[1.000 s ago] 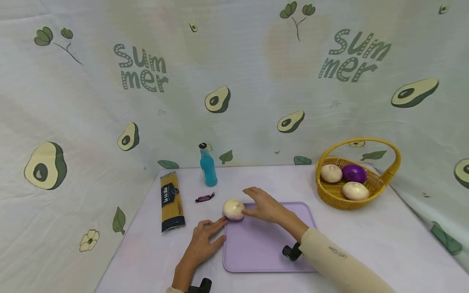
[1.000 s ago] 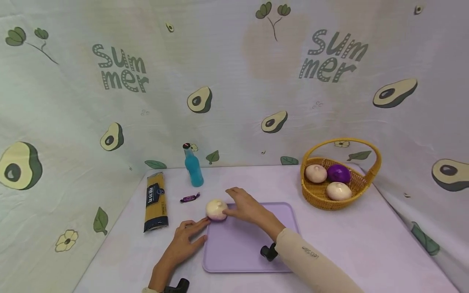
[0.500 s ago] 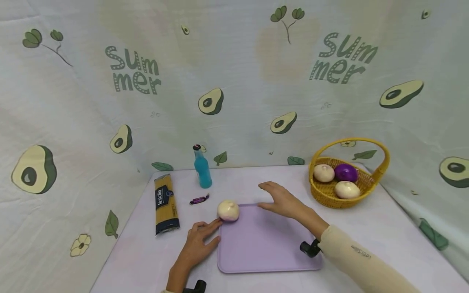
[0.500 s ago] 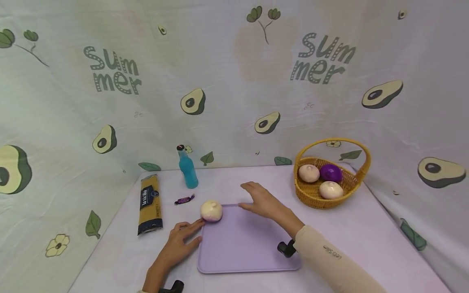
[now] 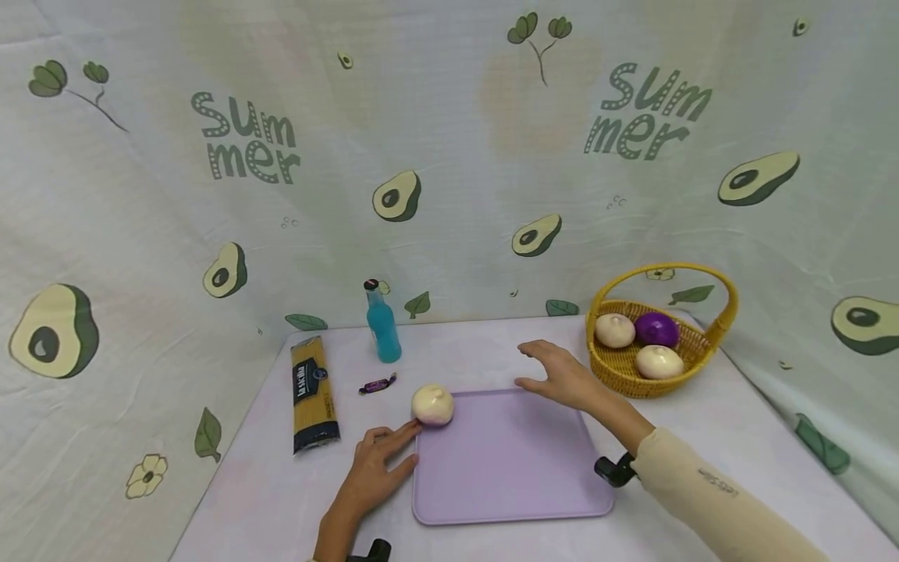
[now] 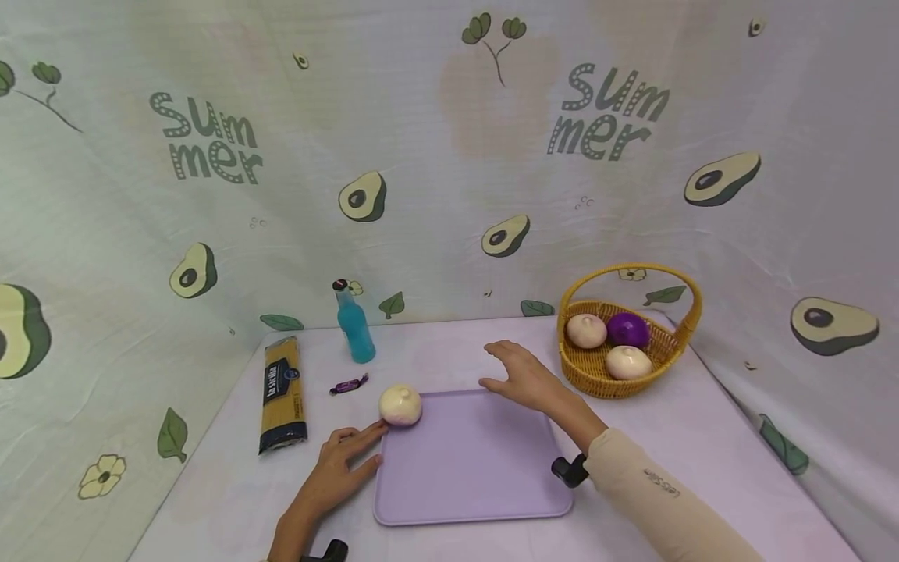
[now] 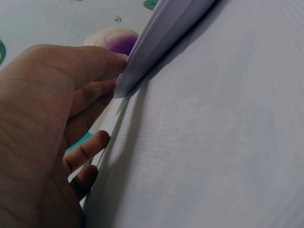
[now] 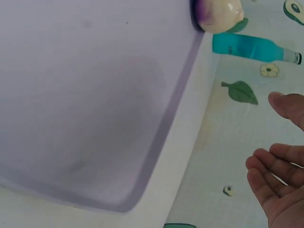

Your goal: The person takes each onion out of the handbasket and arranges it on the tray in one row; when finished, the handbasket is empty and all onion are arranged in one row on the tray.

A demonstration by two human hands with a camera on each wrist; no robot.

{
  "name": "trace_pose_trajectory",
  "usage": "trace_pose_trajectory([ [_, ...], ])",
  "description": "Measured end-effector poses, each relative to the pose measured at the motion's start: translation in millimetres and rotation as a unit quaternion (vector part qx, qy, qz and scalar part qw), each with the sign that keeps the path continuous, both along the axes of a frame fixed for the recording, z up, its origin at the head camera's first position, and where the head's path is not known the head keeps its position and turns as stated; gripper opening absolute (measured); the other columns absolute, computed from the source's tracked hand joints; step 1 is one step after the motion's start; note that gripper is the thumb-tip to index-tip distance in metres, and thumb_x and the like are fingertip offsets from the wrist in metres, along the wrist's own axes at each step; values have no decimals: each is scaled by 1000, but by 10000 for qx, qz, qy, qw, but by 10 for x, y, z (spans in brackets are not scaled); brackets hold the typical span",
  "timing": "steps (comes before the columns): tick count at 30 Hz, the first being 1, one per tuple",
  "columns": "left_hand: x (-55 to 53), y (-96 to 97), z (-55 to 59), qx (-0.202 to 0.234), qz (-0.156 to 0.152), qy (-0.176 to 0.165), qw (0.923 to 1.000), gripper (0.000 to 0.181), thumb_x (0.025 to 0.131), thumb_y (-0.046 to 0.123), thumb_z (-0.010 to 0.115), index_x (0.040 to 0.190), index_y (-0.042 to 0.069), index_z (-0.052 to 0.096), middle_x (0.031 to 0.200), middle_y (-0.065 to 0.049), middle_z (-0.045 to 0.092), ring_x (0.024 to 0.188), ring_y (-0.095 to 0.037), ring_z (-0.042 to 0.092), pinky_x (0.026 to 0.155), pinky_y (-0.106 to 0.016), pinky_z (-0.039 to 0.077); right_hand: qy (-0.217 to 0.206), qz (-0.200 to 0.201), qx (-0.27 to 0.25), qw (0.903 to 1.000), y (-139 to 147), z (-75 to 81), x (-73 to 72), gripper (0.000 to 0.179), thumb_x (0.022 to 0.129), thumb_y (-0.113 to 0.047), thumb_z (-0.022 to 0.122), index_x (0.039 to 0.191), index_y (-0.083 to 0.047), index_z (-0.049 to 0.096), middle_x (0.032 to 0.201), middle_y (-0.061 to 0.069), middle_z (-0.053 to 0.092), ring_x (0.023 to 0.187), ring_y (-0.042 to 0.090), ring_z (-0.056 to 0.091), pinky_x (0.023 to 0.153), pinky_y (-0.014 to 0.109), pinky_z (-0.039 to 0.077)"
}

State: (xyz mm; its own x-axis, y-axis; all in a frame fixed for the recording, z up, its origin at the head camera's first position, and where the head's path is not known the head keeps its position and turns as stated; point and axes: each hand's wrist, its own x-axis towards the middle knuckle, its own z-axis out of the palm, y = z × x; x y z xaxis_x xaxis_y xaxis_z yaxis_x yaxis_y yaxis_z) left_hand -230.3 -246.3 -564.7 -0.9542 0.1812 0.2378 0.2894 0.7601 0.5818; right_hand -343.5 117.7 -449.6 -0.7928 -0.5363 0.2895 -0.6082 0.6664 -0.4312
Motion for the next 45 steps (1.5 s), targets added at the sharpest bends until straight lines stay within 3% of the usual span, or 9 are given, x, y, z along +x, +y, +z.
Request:
trace_pose_trajectory([
  [16, -16, -1, 6, -10, -3, 70, 10000, 47, 93, 35, 70, 139, 30, 61, 146, 14, 52, 120, -20, 43, 92, -49, 33, -111, -328, -18, 9994, 281, 69, -18, 59, 90, -27, 76, 135, 5, 56, 130, 21, 60, 117, 37, 58, 98, 53, 46],
  [29, 26, 2, -42, 2, 40, 54, 10000, 46, 93, 40, 68, 138, 31, 62, 145, 17, 53, 119, -20, 44, 93, -50, 33, 135, -476, -109, 9987, 516, 9, -14, 56, 89, -24, 78, 132, 6, 58, 126, 22, 63, 112, 38, 60, 93, 52, 49],
  [39, 37, 6, -18, -12, 19, -35, 10000, 47, 92, 37, 69, 138, 30, 62, 145, 17, 52, 118, -19, 44, 95, -50, 33, 250, -639, 3, 9976, 732, 28, -42, 56, 90, -25, 76, 131, 9, 58, 130, 25, 60, 117, 40, 57, 95, 54, 47],
  [45, 38, 14, -27, -73, 10, 14, 10000, 46, 92, 37, 69, 138, 29, 63, 145, 17, 52, 117, -19, 45, 95, -52, 33, 89, -796, -43, 9968, 860, 24, -68, 56, 91, -23, 75, 133, 9, 55, 134, 29, 56, 125, 45, 50, 100, 59, 41],
])
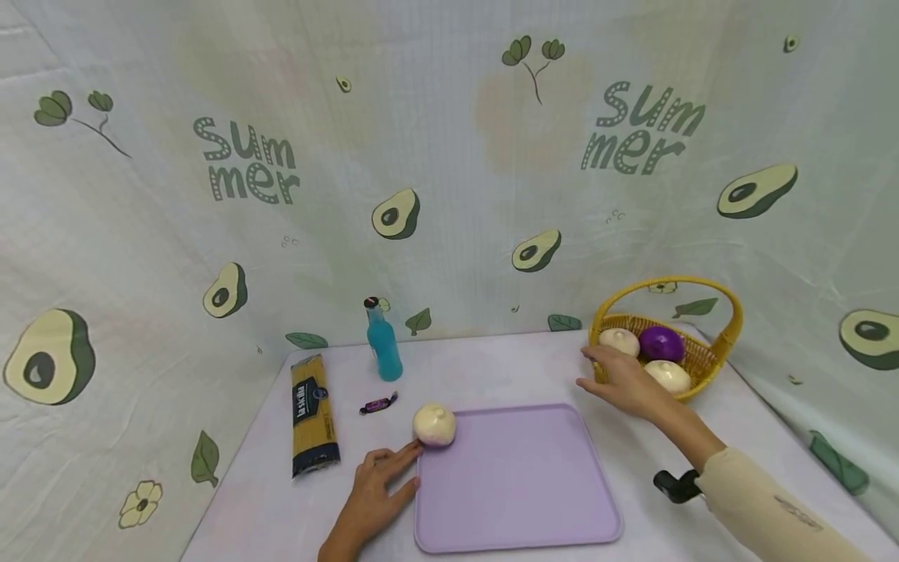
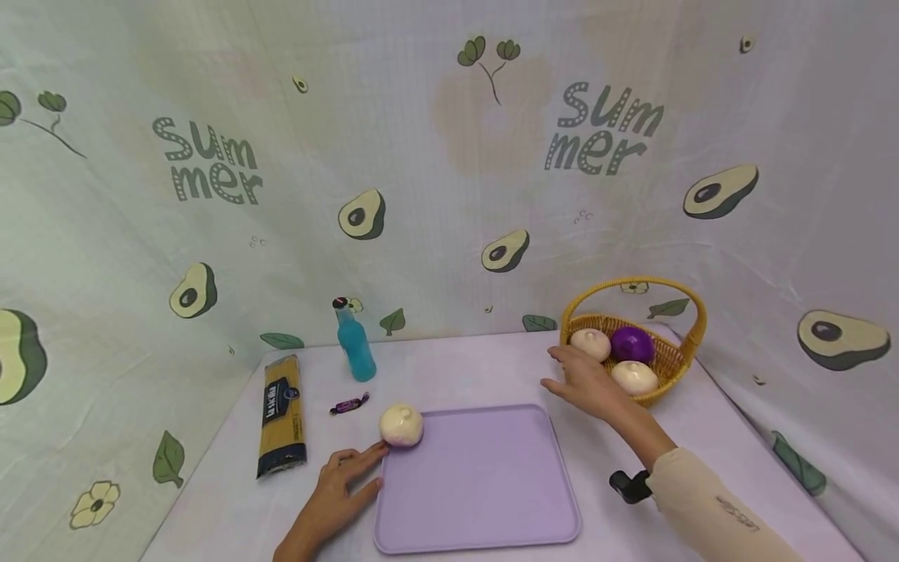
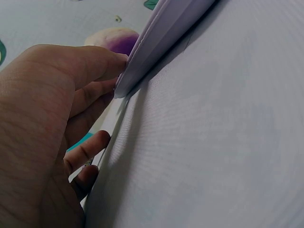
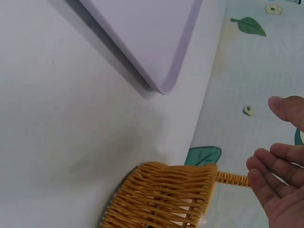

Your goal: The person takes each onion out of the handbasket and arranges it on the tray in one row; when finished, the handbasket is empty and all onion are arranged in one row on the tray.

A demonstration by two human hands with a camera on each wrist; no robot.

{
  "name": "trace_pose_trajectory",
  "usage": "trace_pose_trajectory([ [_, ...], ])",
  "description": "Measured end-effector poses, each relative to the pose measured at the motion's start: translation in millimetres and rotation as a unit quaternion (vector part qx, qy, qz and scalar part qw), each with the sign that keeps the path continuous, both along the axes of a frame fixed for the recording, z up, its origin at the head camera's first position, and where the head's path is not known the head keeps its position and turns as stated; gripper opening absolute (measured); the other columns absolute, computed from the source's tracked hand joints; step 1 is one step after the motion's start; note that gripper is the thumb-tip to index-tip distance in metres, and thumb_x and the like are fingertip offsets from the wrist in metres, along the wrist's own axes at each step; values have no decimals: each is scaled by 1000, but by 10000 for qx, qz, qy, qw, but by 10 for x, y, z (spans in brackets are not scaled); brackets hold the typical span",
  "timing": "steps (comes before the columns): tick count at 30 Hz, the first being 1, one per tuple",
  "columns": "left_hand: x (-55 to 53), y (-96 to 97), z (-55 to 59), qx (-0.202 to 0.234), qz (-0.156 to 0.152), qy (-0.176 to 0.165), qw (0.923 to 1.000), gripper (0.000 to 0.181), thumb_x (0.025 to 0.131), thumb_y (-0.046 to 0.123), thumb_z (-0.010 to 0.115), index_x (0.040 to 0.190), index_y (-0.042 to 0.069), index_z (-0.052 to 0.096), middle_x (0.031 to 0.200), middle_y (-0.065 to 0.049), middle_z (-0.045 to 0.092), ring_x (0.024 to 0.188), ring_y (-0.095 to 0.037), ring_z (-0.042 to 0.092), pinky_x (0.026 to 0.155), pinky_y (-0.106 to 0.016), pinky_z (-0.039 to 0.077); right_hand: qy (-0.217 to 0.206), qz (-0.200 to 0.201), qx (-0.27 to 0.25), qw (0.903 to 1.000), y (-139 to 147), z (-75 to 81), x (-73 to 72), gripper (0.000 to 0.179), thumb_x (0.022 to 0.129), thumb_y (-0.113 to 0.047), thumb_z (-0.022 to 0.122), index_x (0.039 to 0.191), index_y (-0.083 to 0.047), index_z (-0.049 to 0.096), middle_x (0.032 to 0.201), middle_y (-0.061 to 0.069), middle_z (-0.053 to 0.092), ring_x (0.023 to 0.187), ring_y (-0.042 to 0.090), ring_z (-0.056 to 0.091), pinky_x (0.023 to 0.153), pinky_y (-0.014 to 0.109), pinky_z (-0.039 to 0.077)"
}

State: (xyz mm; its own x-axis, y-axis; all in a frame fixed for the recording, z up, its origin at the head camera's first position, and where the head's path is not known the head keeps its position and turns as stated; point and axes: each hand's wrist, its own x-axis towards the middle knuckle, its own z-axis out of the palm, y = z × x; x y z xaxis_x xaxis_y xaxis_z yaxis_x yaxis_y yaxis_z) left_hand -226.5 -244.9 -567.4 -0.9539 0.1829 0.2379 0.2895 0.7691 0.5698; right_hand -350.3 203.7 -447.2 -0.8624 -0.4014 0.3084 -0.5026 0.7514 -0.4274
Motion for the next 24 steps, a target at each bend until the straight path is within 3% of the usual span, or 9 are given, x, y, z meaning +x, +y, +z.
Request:
trace_pose_trajectory([
  [7, 2, -5, -6, -83, -42, 7, 10000, 47, 94, 40, 67, 139, 29, 61, 146, 16, 52, 116, -21, 45, 93, -52, 34, -128, -184, 40, 9997, 124, -24, -44, 58, 93, -22, 73, 137, 10, 52, 138, 32, 51, 129, 49, 44, 102, 62, 37],
  [16, 4, -13, -52, -129, -119, -93, 9998, 47, 96, 46, 63, 141, 32, 59, 147, 18, 50, 116, -21, 44, 94, -54, 33, -19, -294, 82, 9995, 329, -89, -87, 54, 91, -21, 75, 132, 8, 55, 130, 28, 58, 119, 46, 53, 96, 61, 42],
  [24, 3, -14, -26, -40, -140, -148, 9998, 47, 96, 45, 63, 141, 32, 59, 147, 17, 50, 118, -22, 44, 94, -55, 33, -351, -629, 325, 9969, 463, -61, -140, 65, 93, -27, 73, 138, 13, 47, 140, 37, 46, 129, 55, 40, 102, 65, 35],
])
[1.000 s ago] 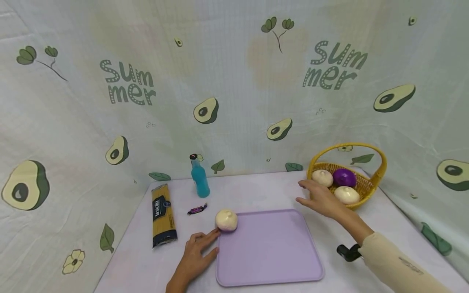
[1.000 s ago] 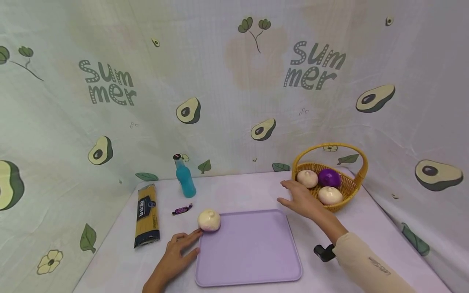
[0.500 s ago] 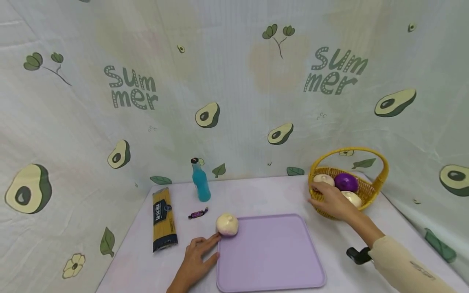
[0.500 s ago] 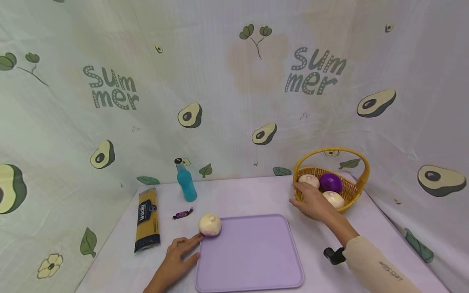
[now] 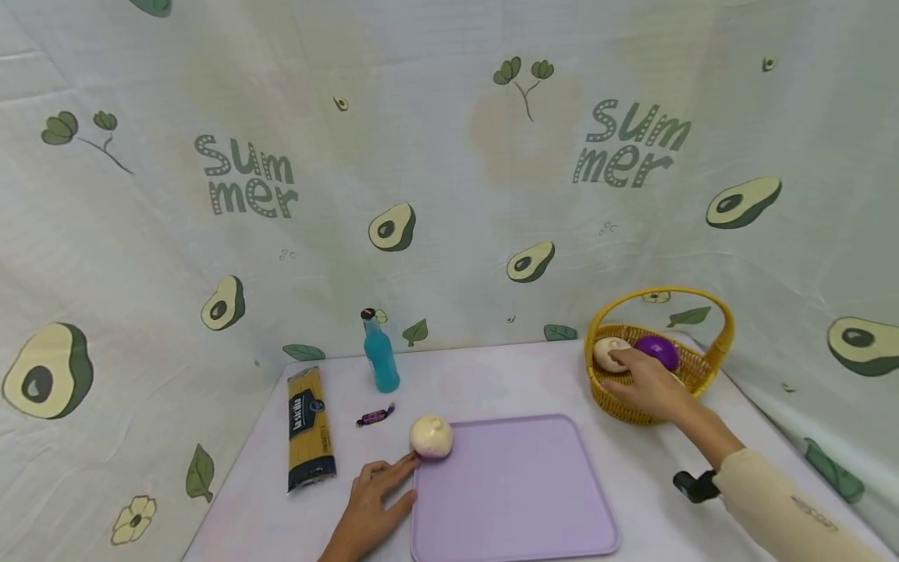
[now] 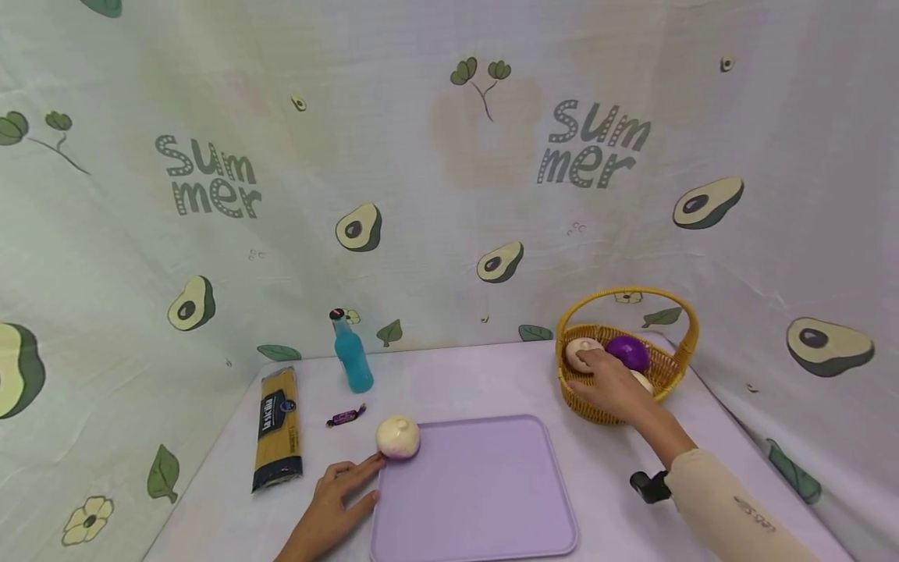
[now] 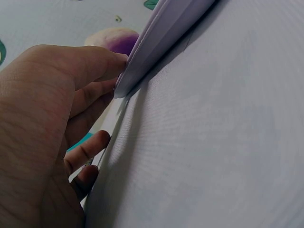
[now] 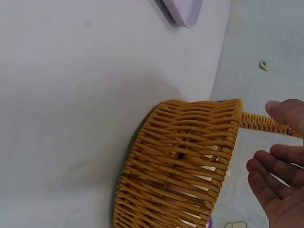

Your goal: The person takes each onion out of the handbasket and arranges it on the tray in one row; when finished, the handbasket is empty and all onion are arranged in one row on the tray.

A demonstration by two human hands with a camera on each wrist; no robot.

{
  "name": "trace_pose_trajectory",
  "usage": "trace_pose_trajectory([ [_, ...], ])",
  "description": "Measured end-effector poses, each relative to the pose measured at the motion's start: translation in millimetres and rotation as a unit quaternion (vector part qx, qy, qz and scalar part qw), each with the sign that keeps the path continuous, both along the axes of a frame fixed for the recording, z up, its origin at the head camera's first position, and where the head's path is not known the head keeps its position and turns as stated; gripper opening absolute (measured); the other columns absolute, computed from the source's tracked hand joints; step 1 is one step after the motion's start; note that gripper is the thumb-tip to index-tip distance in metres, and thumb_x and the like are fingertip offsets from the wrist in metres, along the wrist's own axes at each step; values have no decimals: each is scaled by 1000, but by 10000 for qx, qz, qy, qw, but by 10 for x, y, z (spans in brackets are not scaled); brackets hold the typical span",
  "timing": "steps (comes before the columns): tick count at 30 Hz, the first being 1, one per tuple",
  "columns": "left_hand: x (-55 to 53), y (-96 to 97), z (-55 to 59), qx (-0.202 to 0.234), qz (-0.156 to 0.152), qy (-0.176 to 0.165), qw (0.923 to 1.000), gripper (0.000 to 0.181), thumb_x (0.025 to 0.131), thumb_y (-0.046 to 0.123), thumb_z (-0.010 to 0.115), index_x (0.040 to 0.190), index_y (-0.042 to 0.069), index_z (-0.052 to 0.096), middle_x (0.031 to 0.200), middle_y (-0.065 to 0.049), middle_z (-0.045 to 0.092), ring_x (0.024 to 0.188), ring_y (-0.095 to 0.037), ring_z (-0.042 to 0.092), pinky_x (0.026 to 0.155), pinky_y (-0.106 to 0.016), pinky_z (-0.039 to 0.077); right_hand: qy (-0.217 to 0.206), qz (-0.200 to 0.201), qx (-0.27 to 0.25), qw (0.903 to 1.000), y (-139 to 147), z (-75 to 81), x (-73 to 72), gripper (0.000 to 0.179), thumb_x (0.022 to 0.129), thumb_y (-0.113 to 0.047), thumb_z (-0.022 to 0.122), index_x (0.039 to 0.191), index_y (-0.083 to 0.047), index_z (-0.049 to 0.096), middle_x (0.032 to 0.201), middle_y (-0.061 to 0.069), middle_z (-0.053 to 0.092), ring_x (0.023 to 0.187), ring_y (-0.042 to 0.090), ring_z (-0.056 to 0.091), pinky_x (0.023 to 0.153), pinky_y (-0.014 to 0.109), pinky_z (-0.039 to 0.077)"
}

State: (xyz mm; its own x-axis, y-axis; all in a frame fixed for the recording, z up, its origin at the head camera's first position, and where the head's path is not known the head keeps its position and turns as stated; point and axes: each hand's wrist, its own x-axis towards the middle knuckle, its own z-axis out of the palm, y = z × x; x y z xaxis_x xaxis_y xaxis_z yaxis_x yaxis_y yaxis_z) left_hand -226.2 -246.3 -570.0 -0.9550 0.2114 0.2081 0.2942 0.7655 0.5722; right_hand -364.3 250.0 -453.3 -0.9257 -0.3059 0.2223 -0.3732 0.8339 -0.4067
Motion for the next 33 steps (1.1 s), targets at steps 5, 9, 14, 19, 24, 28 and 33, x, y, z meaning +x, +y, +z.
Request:
trace_pose_trajectory([
  [5, -16, 5, 6, 5, -11, -103, 9999, 47, 96, 45, 63, 141, 33, 58, 148, 17, 49, 118, -24, 43, 93, -55, 33, -50, -117, 120, 9998, 99, -22, -25, 67, 92, -27, 73, 137, 16, 46, 138, 41, 44, 126, 58, 39, 100, 67, 34],
  [9, -15, 13, -16, -52, 1, -65, 10000, 47, 96, 46, 63, 141, 33, 58, 148, 17, 49, 118, -22, 43, 92, -53, 34, -85, -150, 165, 9997, 182, -57, -36, 66, 92, -26, 73, 135, 17, 47, 136, 42, 44, 124, 59, 40, 100, 68, 34],
  [14, -8, 11, -40, -162, 76, 40, 9998, 48, 95, 47, 63, 141, 35, 58, 148, 19, 49, 118, -19, 43, 92, -50, 34, -59, -183, 227, 9996, 259, -83, -68, 65, 91, -24, 74, 134, 17, 48, 134, 42, 46, 123, 59, 41, 100, 67, 34],
  [19, 2, 19, -20, -68, 67, 114, 9999, 47, 95, 44, 64, 141, 33, 59, 147, 17, 50, 117, -21, 44, 92, -52, 34, 126, -154, 325, 9993, 330, -80, -118, 65, 89, -22, 75, 131, 20, 48, 132, 43, 47, 122, 59, 42, 101, 66, 34],
  [24, 20, 31, -16, -14, 150, 113, 9998, 46, 95, 41, 66, 139, 31, 61, 147, 17, 50, 116, -19, 43, 92, -51, 34, 179, -167, 379, 9990, 390, -85, -177, 65, 88, -24, 75, 130, 18, 50, 131, 43, 47, 120, 59, 44, 100, 67, 34],
  [28, 26, 44, -7, -33, 172, 213, 9996, 45, 94, 40, 68, 138, 31, 62, 146, 18, 51, 115, -17, 43, 90, -48, 34, -4, -256, 375, 9990, 459, -118, -186, 67, 88, -25, 75, 133, 18, 48, 134, 44, 43, 122, 60, 40, 101, 68, 32],
  [33, 15, 50, 13, -55, 133, 147, 9998, 45, 94, 40, 67, 138, 32, 61, 146, 19, 51, 115, -17, 43, 91, -50, 34, -52, -316, 381, 9988, 555, -174, -179, 70, 88, -24, 75, 132, 20, 46, 132, 47, 42, 122, 62, 39, 101, 69, 30],
])
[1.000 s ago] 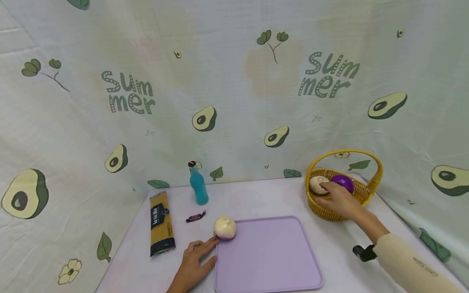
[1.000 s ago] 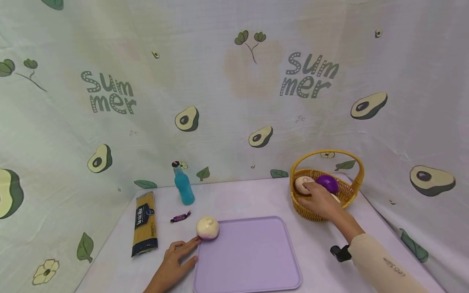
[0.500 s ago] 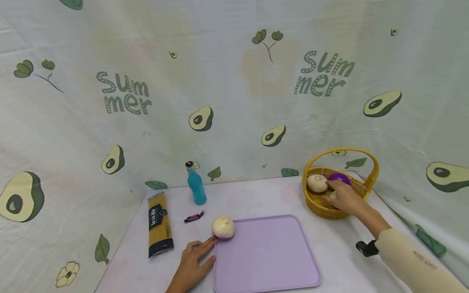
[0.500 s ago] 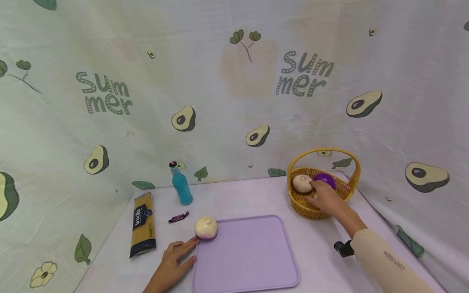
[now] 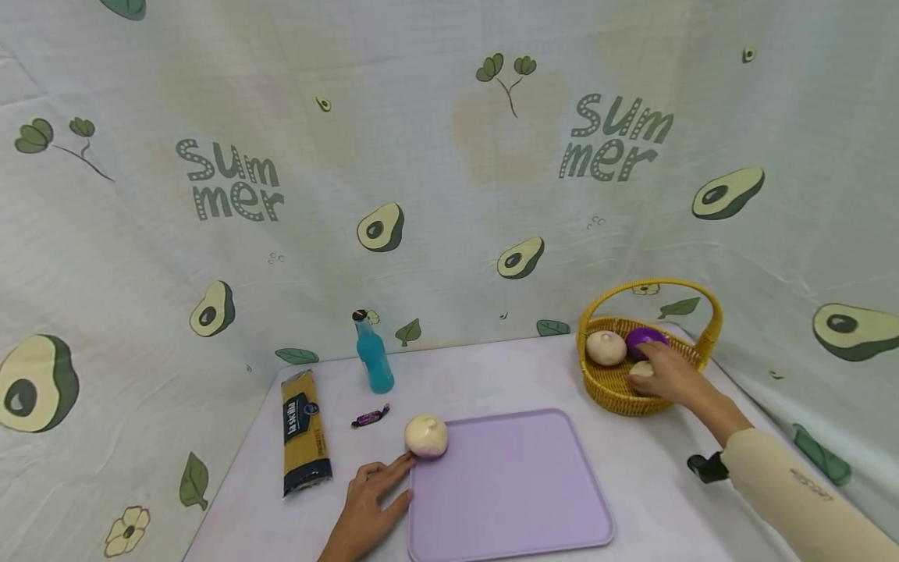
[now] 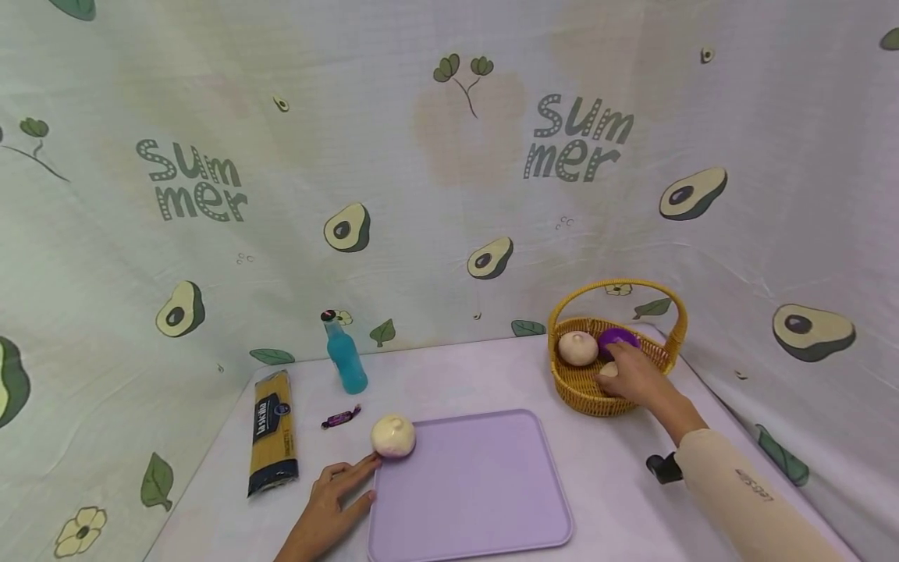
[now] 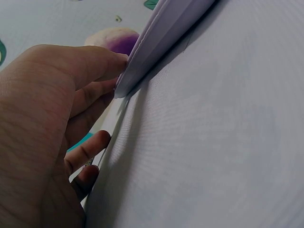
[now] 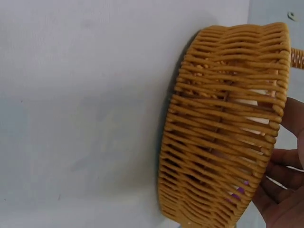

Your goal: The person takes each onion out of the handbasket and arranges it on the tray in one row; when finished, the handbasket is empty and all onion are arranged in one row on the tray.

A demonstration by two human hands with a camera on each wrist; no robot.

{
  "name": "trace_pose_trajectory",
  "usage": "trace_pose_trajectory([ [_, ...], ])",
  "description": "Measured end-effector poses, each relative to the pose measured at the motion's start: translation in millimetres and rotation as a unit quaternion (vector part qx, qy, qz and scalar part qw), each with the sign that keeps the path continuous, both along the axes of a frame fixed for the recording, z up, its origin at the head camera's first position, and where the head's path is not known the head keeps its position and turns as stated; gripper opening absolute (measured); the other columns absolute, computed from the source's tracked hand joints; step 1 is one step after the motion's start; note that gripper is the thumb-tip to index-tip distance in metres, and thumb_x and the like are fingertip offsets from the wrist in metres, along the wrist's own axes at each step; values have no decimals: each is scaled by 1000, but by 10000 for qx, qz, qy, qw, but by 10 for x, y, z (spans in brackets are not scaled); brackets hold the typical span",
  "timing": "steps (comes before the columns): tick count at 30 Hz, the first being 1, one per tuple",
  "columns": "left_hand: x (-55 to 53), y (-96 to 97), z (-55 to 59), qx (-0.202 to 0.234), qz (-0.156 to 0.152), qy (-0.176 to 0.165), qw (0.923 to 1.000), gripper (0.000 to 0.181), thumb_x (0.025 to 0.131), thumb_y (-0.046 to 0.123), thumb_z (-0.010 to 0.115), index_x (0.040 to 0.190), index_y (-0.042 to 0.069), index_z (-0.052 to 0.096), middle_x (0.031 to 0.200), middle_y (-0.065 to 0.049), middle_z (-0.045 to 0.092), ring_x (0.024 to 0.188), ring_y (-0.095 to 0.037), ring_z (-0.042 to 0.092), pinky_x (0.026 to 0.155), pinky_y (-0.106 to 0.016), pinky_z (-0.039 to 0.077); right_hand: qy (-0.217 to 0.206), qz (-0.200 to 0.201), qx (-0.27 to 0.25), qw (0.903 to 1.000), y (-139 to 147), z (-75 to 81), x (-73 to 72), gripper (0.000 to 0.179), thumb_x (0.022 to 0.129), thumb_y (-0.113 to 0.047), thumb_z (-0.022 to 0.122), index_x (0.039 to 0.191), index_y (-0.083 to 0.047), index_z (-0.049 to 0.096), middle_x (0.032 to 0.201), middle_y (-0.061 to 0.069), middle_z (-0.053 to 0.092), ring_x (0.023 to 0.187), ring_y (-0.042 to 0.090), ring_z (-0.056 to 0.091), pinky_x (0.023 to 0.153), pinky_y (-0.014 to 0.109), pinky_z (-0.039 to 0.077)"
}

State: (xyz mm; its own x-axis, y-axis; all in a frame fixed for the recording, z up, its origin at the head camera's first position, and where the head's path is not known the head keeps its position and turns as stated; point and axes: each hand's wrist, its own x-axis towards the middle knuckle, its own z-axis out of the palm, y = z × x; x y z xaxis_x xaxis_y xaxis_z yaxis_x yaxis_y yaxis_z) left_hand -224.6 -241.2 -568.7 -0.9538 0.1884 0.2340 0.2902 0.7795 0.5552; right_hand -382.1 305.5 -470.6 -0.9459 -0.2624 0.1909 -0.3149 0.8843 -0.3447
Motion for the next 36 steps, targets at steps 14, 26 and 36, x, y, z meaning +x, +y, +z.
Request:
trace_pose_trajectory([
  [14, -18, -17, -2, -35, -11, -102, 9999, 46, 95, 42, 66, 139, 32, 60, 147, 18, 50, 116, -18, 44, 93, -53, 34, -186, -198, 77, 9996, 86, -75, -50, 76, 87, -30, 77, 132, 22, 44, 130, 47, 42, 121, 61, 39, 101, 69, 31],
  [26, -18, -18, 8, -9, 22, -299, 9995, 47, 95, 43, 65, 141, 33, 59, 148, 20, 48, 118, -19, 42, 95, -53, 33, -382, -295, 151, 9987, 65, -76, -37, 68, 87, -25, 75, 129, 22, 48, 128, 45, 45, 119, 61, 41, 100, 68, 32],
  [36, -32, -18, -43, -30, 14, -6, 10000, 47, 93, 39, 69, 139, 33, 61, 146, 20, 50, 115, -17, 44, 93, -52, 34, -394, -336, -13, 9987, 65, -126, -54, 60, 83, -17, 78, 120, 23, 52, 120, 44, 49, 111, 59, 47, 97, 67, 36],
])
